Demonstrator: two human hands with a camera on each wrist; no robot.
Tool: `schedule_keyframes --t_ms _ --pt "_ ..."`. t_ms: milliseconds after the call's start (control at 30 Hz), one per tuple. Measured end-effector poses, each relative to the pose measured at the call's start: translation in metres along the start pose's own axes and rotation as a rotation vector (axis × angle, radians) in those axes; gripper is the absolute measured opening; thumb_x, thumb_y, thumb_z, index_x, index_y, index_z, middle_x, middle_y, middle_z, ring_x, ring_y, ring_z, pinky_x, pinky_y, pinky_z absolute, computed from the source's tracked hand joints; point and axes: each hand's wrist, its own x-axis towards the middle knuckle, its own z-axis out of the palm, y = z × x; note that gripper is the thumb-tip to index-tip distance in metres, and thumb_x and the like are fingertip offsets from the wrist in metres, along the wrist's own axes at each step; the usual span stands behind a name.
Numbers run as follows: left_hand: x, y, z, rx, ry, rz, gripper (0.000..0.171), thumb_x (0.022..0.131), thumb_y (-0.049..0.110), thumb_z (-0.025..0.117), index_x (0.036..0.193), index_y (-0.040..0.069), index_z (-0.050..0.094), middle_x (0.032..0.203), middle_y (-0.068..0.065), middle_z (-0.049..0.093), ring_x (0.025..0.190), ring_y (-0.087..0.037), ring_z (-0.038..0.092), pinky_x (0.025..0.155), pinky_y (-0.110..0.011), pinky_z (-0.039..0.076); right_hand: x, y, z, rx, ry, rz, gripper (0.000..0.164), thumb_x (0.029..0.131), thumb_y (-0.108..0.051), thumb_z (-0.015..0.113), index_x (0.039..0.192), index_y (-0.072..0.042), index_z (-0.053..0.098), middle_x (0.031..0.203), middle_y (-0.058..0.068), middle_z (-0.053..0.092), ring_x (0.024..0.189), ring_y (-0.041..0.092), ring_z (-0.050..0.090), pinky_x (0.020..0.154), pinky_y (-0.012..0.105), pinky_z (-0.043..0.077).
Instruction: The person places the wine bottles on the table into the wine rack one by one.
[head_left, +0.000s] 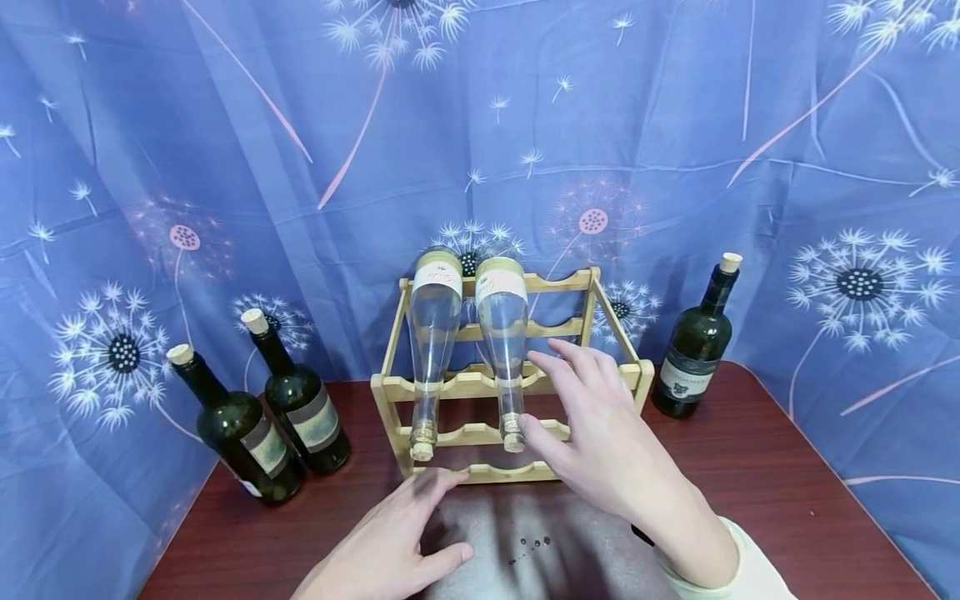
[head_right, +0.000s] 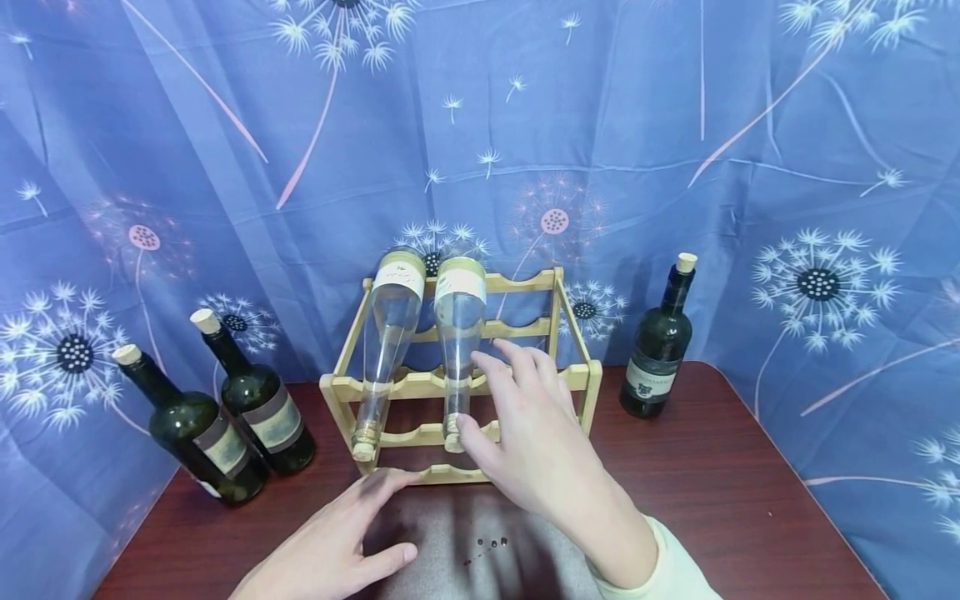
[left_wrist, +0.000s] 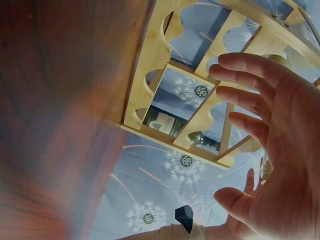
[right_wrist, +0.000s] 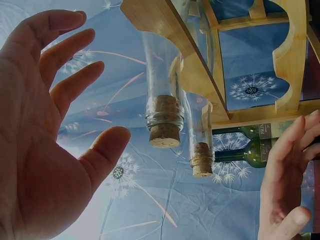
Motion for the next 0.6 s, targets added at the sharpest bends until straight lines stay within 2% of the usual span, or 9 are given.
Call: schedule_keyframes --t_ms 333,467,600 --pt "0.001 0.000 0.000 -0.001 0.009 -0.002 0.067 0.084 0.066 0.055 0.140 0.033 0.038 0.130 0.009 0.051 0.119 -0.008 0.049 0.094 -0.038 0.044 -0.008 0.008 -0.006 0.021 0.037 -0.026 0.060 0.082 -0.035 0.069 0.138 -0.023 0.050 0.144 0.002 0.039 0.133 0.027 0.031 0.103 0.054 0.025" --pt "0.001 0.000 0.000 -0.005 0.002 -0.012 0.068 0.084 0.067 0.055 0.140 0.034 0.037 0.131 0.010 0.049 0.119 -0.008 0.048 0.094 -0.038 0.044 -0.011 0.013 -0.007 0.017 0.051 -0.048 0.061 0.082 -0.038 0.070 0.137 -0.024 0.050 0.144 0.002 0.040 0.133 0.027 0.032 0.102 0.054 0.026" --pt "0.001 0.000 0.001 0.004 0.012 0.009 0.070 0.085 0.065 0.055 0.143 0.033 0.035 0.135 0.010 0.046 0.122 -0.010 0.047 0.095 -0.039 0.044 -0.015 0.021 -0.008 0.012 0.045 -0.073 0.065 0.081 -0.043 0.071 0.139 -0.024 0.049 0.146 0.002 0.037 0.135 0.026 0.030 0.103 0.053 0.025"
